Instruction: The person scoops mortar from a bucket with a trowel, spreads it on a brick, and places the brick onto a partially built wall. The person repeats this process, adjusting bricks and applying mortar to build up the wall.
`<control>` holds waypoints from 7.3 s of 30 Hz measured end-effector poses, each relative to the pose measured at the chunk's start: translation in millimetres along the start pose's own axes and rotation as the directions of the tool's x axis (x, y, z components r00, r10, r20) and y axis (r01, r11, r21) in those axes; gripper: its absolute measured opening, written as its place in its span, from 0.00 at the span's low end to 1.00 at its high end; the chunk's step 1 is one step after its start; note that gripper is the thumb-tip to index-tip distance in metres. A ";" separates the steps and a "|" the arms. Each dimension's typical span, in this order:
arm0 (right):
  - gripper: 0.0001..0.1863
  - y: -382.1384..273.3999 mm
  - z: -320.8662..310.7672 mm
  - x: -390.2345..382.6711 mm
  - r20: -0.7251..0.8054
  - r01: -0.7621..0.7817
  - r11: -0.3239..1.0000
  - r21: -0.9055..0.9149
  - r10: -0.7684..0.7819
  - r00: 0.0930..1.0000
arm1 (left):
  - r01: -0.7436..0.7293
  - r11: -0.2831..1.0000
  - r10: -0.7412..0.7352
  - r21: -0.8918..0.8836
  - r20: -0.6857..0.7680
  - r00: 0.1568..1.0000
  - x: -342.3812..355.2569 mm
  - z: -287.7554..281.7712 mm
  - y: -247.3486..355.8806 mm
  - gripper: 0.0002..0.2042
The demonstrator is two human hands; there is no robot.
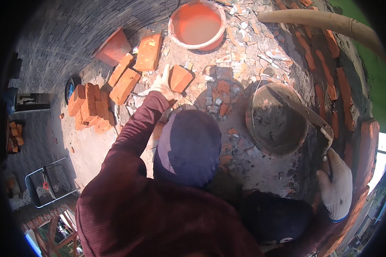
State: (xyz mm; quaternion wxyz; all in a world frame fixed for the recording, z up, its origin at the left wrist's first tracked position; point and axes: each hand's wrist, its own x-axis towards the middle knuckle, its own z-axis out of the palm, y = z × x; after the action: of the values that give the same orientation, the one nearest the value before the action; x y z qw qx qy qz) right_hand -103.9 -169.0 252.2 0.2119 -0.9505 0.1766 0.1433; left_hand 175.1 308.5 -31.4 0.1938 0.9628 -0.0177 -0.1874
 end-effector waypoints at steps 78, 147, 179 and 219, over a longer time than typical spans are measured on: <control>0.40 97.4 72.1 -129.8 -0.689 0.792 0.059 0.608 0.535 0.489 | -0.676 -0.134 0.860 0.725 0.424 0.285 -88.5 -56.3 669.6 0.57; 0.20 87.0 -155.8 112.3 -0.637 0.054 0.870 -0.490 -0.400 0.659 | -0.905 0.074 0.923 0.418 -0.372 -0.096 17.1 35.1 520.7 0.35; 0.22 63.4 -163.7 126.0 -0.479 -0.095 0.935 -0.342 -0.086 0.873 | -0.931 0.038 0.947 0.363 -0.310 -0.082 -32.4 58.4 520.8 0.36; 0.30 128.0 110.5 -96.6 -0.318 -0.104 0.960 0.259 0.186 0.930 | 0.208 0.702 0.443 -0.681 0.646 0.622 89.9 91.2 219.7 0.28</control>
State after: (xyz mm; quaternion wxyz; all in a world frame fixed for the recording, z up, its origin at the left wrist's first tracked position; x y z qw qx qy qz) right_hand -263.1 -200.8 144.6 0.2793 -0.9128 0.2966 -0.0294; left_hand 233.6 62.5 -57.8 0.5293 0.6311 -0.0958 -0.5589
